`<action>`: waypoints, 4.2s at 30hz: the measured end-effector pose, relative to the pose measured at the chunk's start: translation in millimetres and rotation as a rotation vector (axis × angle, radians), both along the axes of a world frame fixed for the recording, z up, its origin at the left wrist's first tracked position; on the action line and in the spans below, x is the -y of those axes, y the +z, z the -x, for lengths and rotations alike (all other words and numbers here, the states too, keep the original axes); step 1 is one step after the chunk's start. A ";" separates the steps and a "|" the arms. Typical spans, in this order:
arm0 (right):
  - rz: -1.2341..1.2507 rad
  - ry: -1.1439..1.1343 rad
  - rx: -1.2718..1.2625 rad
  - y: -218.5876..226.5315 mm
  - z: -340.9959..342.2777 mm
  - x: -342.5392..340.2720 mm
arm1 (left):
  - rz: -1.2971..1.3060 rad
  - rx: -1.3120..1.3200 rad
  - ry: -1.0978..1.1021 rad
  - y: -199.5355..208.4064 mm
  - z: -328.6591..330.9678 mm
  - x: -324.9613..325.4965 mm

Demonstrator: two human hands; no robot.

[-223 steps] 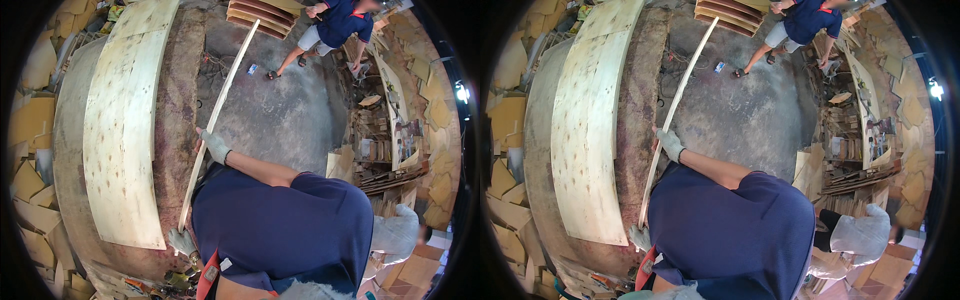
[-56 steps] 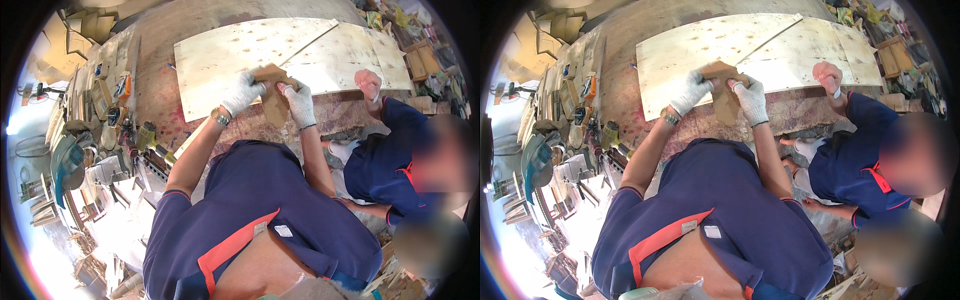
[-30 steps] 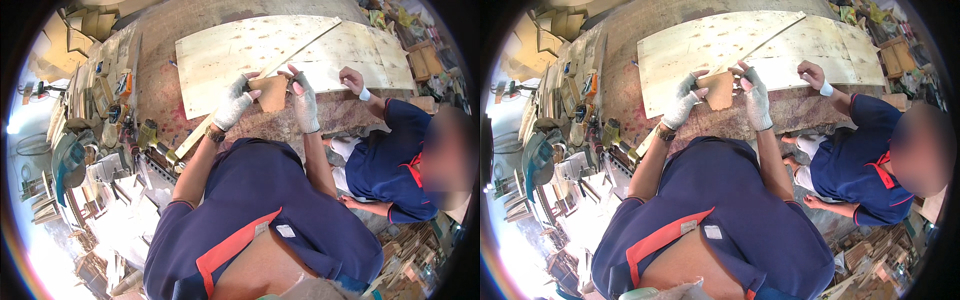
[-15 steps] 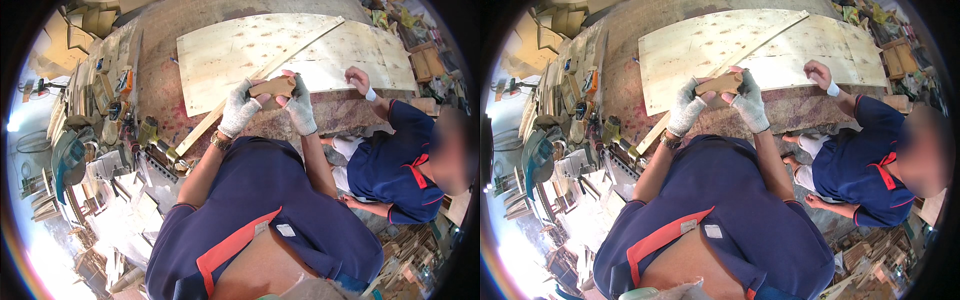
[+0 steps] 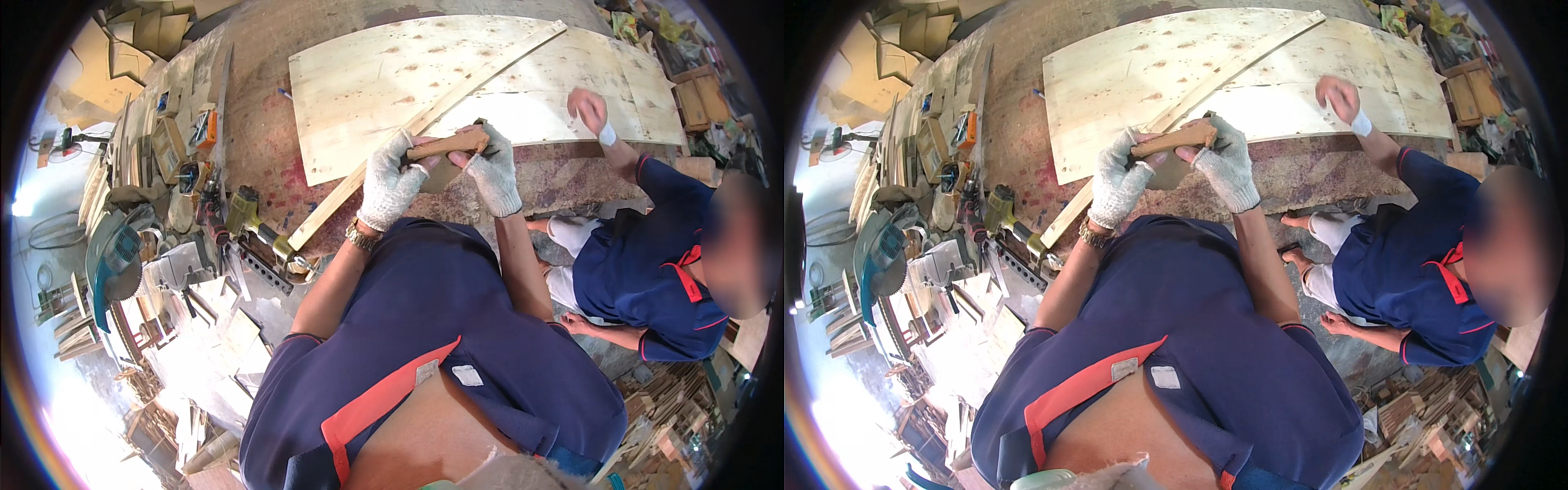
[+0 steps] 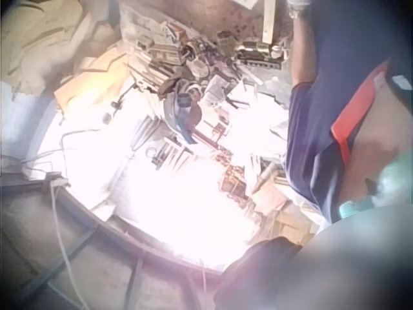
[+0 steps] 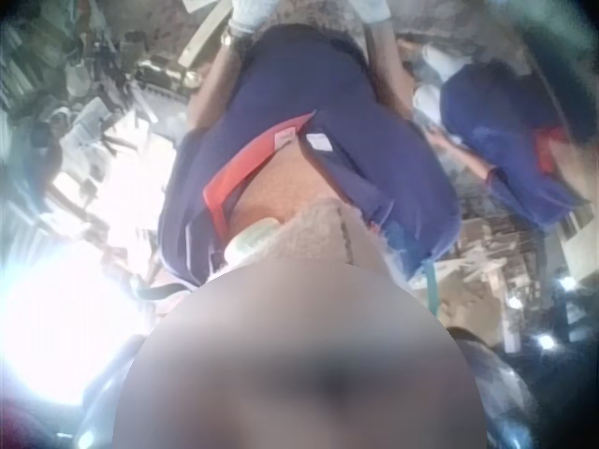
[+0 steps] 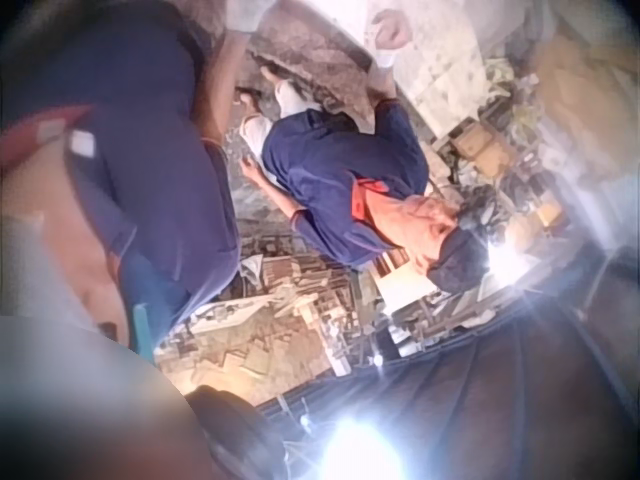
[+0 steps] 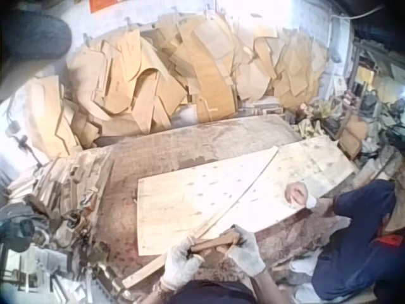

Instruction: The person aligns and secures a thin wooden strip to a large plywood panel using a nail gun. They then place a small wooden block on the panel and attach it with the nail gun. A coworker assists by holding the panel steady.

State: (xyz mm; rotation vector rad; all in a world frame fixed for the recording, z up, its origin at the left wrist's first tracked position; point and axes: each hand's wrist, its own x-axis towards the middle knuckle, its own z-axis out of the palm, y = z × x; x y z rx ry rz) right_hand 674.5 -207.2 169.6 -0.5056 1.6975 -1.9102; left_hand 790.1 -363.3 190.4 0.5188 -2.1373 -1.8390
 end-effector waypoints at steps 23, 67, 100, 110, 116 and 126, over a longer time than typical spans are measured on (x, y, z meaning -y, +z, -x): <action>0.229 -0.001 -0.498 2.3 -0.2 2.8 | -1.277 -0.183 -0.087 -28.1 -5.7 5.8; 0.063 -0.188 -0.072 -14.4 -74.8 -6.8 | -0.386 -0.070 0.095 -32.3 -44.1 -31.5; 0.001 -0.116 0.222 -25.6 -79.1 -9.7 | -0.305 0.056 0.160 -30.5 -42.6 -28.6; 0.075 -0.124 0.150 -22.1 -75.3 0.5 | -0.443 0.024 0.022 -26.0 -50.2 -25.1; 0.122 0.011 0.309 -25.9 -87.7 23.0 | -0.513 0.048 0.248 -19.9 -80.1 -9.5; -0.031 0.405 0.084 -38.1 -94.6 63.1 | -0.243 -0.393 1.533 -87.2 -247.8 41.7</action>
